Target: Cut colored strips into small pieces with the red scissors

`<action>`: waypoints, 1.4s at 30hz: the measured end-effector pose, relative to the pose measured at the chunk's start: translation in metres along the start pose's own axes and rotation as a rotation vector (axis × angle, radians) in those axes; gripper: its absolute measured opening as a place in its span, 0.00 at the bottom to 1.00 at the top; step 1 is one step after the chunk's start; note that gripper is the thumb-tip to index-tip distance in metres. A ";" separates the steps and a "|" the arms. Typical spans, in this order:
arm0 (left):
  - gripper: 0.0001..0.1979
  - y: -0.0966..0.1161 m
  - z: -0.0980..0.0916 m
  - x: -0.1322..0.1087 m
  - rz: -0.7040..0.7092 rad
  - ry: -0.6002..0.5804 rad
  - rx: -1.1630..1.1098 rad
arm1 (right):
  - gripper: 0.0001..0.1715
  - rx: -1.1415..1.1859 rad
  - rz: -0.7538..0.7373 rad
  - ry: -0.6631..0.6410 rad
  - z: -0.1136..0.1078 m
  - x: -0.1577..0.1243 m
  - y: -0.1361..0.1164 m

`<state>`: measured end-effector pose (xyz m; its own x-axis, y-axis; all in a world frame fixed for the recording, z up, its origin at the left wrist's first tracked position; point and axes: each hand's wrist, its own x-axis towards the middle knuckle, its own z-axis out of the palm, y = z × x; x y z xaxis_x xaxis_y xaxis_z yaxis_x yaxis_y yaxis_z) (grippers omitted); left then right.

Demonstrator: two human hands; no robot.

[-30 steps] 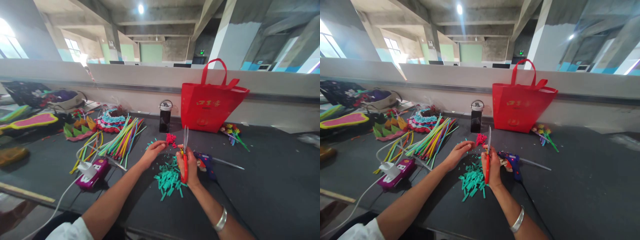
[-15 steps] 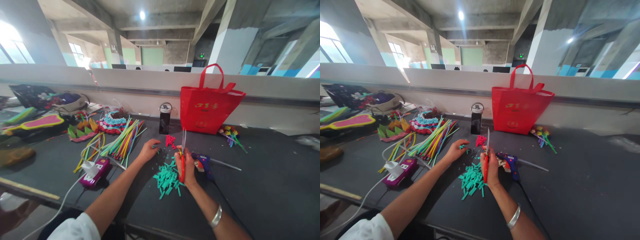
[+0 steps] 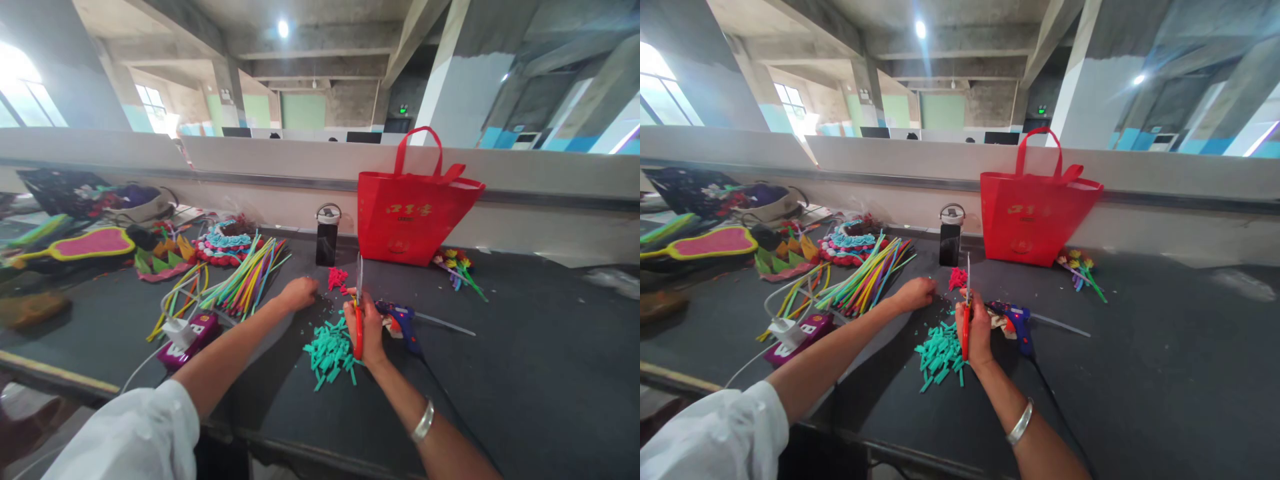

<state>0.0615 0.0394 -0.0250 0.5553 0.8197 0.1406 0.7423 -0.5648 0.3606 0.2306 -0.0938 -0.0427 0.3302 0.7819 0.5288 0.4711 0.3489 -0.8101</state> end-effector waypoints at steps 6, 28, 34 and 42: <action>0.11 -0.030 -0.021 0.003 -0.006 0.151 -0.097 | 0.16 -0.004 -0.015 0.010 -0.001 0.001 -0.004; 0.09 0.010 0.058 0.032 -0.174 0.318 -0.837 | 0.17 0.046 0.056 -0.007 0.001 -0.001 0.003; 0.09 0.030 0.050 0.002 -0.047 0.193 -0.829 | 0.16 0.007 0.011 0.010 -0.001 0.001 -0.001; 0.18 0.037 0.031 -0.036 -0.089 -0.036 -1.165 | 0.17 0.047 0.061 0.000 0.000 0.000 0.002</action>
<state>0.0803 -0.0140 -0.0453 0.5429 0.8381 0.0533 -0.0040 -0.0609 0.9981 0.2316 -0.0929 -0.0444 0.3571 0.8028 0.4775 0.4108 0.3242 -0.8521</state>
